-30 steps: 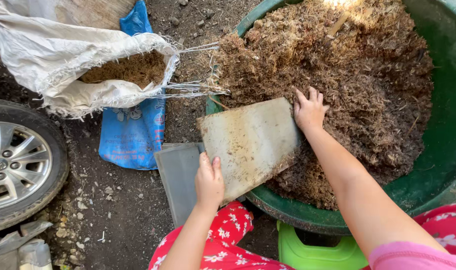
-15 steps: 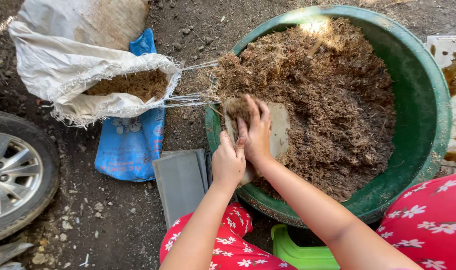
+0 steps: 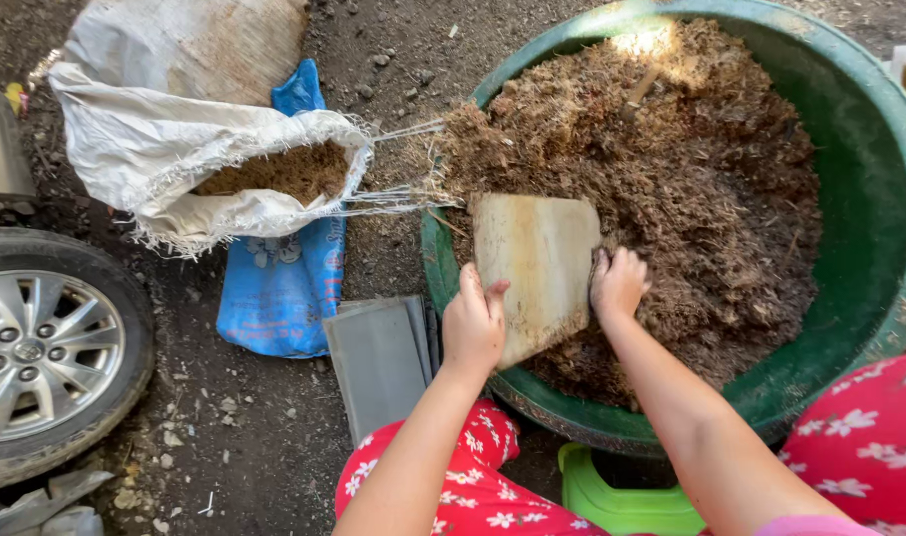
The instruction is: The person sits on a small stool and repeatedly cleans rectangular metal trays by rubbing them with a handful of fibrous material taken from a large green basin. After cleaning each tray, the person places it on a stack to the right.
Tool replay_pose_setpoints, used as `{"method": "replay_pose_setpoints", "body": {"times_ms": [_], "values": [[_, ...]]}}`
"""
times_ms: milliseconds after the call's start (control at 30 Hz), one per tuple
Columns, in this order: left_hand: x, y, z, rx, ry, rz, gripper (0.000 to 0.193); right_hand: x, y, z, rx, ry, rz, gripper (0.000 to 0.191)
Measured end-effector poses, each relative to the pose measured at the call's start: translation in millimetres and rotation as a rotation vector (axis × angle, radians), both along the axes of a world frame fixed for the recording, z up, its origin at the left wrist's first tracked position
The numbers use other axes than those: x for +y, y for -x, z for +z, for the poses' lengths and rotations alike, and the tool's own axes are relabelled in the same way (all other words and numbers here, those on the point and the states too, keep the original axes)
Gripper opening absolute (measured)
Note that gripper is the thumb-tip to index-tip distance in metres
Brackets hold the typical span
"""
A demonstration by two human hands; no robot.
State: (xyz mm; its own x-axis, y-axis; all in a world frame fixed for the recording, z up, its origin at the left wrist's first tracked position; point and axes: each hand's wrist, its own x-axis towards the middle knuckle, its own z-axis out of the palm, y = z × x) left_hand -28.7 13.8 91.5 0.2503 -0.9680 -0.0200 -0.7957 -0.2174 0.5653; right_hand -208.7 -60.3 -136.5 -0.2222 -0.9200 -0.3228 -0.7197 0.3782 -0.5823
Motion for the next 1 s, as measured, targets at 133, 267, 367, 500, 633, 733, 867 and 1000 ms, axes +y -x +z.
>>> {"method": "replay_pose_setpoints", "body": {"times_ms": [133,267,367,500,633,733,867,1000], "values": [[-13.2,13.8,-5.2,0.065,0.013,0.092,0.043,31.8,-15.0,30.1,-0.171,-0.002,-0.199,0.032],[-35.0,15.1,-11.9,0.156,-0.091,0.241,0.055,35.4,-42.4,94.7,-0.291,0.338,-0.127,0.025],[-45.8,0.0,-16.7,0.325,-0.050,0.292,0.059,53.5,-70.3,141.8,-0.435,0.536,0.050,0.020],[-37.0,-14.2,-29.8,0.486,-0.005,0.245,0.061,85.4,-84.6,146.2,-0.453,0.404,0.032,0.028],[-19.2,-26.2,-33.7,0.451,0.099,0.122,0.059,74.1,-56.3,82.9,-0.365,-0.059,-0.054,0.029],[-13.5,-27.7,-27.4,0.373,-0.001,0.162,0.057,52.4,-2.5,35.8,0.013,-0.010,0.171,0.043],[-26.2,-21.5,-12.9,0.210,-0.180,0.206,0.057,28.2,39.4,22.2,0.285,-0.223,0.375,0.062],[-29.5,-20.5,6.8,0.139,-0.178,0.215,0.053,30.0,65.5,34.0,0.254,-0.487,0.294,0.072]]}}
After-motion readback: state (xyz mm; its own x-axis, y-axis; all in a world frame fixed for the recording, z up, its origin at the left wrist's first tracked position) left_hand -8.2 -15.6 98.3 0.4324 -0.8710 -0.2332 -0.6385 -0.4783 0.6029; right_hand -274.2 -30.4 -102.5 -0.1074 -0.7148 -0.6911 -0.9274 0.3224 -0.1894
